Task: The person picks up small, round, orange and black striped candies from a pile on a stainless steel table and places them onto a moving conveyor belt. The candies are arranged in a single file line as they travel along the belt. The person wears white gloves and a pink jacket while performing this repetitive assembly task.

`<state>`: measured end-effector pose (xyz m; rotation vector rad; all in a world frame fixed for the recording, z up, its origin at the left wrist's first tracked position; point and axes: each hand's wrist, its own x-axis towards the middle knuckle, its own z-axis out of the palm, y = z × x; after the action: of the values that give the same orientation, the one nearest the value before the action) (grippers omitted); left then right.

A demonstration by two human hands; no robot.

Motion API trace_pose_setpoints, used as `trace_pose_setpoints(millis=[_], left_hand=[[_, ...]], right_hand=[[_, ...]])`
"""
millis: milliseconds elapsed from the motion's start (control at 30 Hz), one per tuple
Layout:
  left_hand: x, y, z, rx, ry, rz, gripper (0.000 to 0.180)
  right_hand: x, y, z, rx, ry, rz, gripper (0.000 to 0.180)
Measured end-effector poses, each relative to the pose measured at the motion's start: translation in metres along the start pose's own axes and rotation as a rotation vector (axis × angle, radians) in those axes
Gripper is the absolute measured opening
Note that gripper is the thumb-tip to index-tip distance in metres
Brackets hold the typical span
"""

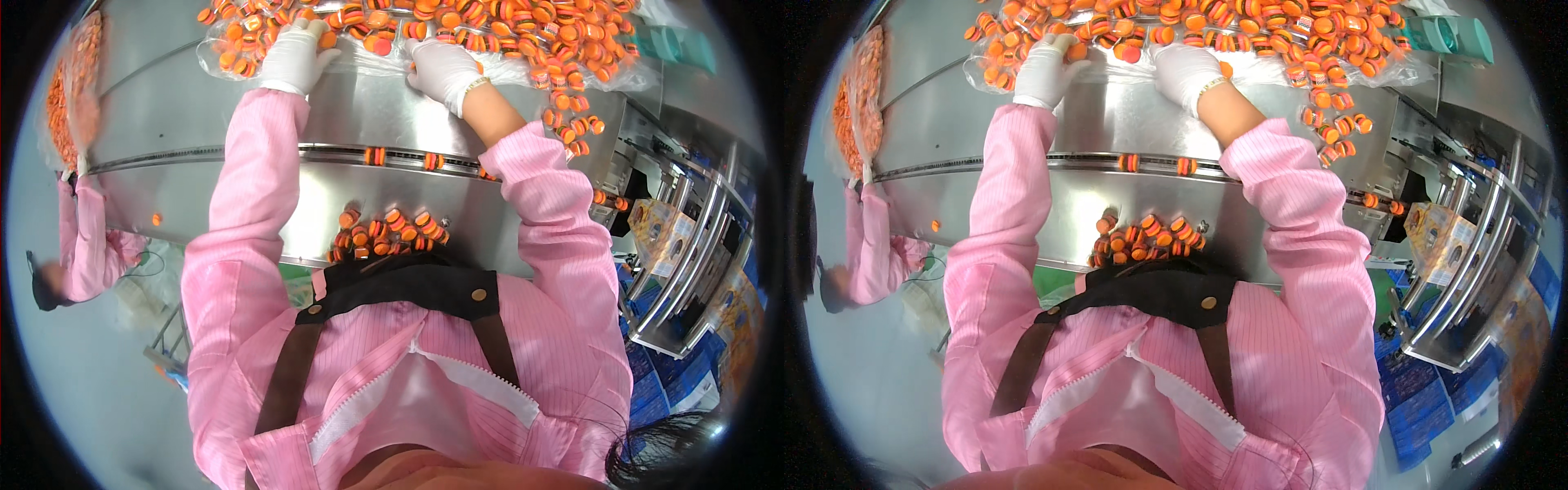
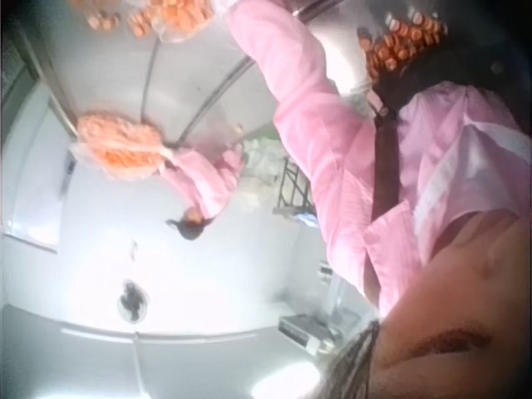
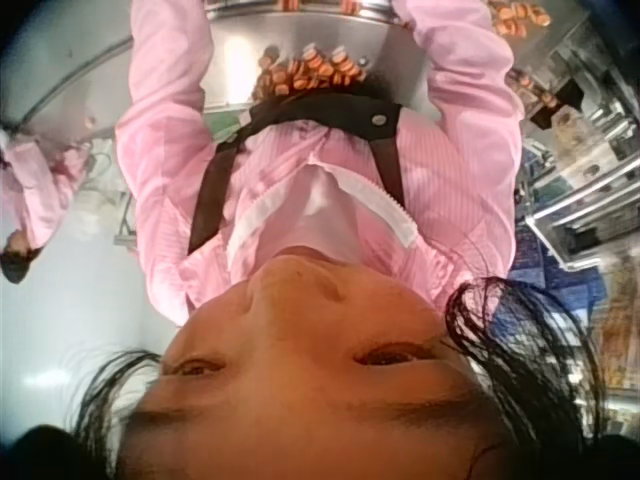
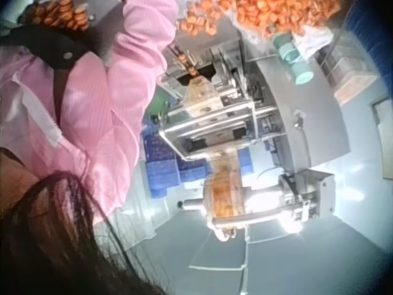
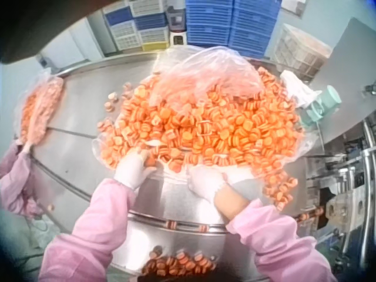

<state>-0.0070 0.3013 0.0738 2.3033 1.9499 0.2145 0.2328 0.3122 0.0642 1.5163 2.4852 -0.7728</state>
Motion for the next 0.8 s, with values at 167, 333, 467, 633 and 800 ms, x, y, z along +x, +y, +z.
trace_pose_setpoints(millis=[167,333,467,633,800], left_hand=[[0.005,0.001,0.016,0.114,-0.157,-0.011,0.025],[-0.007,0.007,0.029,0.168,-0.166,-0.117,0.024],[-0.033,0.015,0.004,-0.146,-0.045,-0.194,0.023],[-0.117,0.066,-0.013,-0.408,-0.062,-0.341,0.031],[-0.169,0.087,0.032,-0.294,-0.218,-0.268,0.035]], right_hand=[[-0.045,-0.002,0.006,0.459,0.160,-0.125,0.022],[-0.097,-0.038,0.043,0.729,0.011,-0.259,0.023],[-0.109,-0.037,0.064,0.412,-0.147,-0.146,0.017],[-0.118,-0.017,0.061,0.130,-0.050,-0.082,0.017],[-0.101,0.005,0.028,0.229,0.412,0.114,0.031]])
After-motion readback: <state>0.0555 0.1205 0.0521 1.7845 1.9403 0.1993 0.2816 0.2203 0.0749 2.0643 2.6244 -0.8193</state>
